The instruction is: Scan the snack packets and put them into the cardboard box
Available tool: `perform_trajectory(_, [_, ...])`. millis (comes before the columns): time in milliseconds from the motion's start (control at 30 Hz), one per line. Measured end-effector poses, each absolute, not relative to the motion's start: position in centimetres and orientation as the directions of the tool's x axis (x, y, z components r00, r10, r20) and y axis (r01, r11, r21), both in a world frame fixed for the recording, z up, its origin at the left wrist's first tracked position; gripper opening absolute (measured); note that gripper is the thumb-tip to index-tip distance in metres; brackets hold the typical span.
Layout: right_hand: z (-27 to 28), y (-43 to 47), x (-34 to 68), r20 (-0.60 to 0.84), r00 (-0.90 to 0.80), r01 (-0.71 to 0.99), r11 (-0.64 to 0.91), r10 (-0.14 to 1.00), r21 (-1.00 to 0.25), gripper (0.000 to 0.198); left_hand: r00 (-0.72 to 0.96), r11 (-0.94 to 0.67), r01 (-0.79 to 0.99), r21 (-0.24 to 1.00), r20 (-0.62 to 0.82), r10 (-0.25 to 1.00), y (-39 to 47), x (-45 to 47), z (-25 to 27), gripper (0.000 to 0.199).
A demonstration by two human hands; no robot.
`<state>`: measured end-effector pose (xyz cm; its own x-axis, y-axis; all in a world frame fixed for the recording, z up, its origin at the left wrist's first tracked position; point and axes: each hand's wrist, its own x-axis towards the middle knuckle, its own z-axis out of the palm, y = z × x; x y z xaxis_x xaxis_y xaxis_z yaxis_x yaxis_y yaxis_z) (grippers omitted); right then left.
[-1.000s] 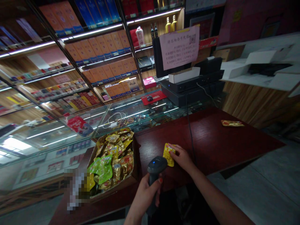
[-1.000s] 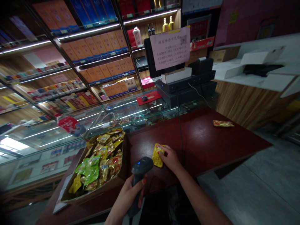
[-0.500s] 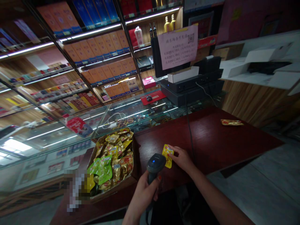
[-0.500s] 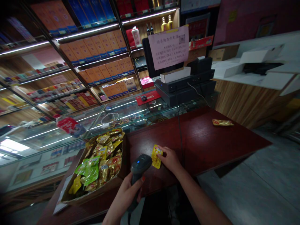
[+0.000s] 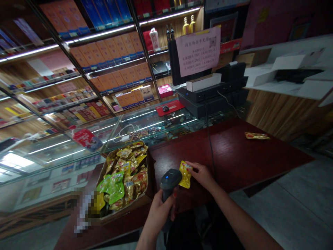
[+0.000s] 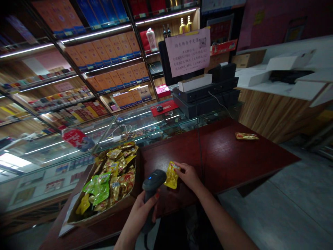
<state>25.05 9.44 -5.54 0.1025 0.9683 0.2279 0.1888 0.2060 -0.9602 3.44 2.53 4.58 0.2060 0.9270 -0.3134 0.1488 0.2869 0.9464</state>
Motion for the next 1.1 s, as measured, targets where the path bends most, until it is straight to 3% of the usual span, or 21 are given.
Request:
perform_trajectory(233, [-5.6,9.2,24.8,0.165,0.053,0.203,0.151,0.985,-0.967,0.038,0.214,0.267,0.205,0.942,-0.309,0.927,2.5,3.5,4.8,0.040])
perform_trajectory(533, [-4.6,8.6,24.5,0.308,0.012,0.311,0.289,0.951,-0.905,0.033,0.294,0.262,0.291,0.920,-0.346,0.891,1.9,3.2,4.9,0.017])
perform_trajectory(700, [-4.5,8.5,24.4,0.318,-0.005,0.318,0.303,0.948,-0.898,0.034,0.277,0.268,0.316,0.910,-0.359,0.891,1.7,2.9,4.9,0.012])
perform_trajectory(1100, [-4.3,8.4,24.3,0.321,-0.001,0.316,0.304,0.947,-0.899,0.035,0.275,0.268,0.319,0.909,-0.360,0.892,1.4,2.3,5.8,0.018])
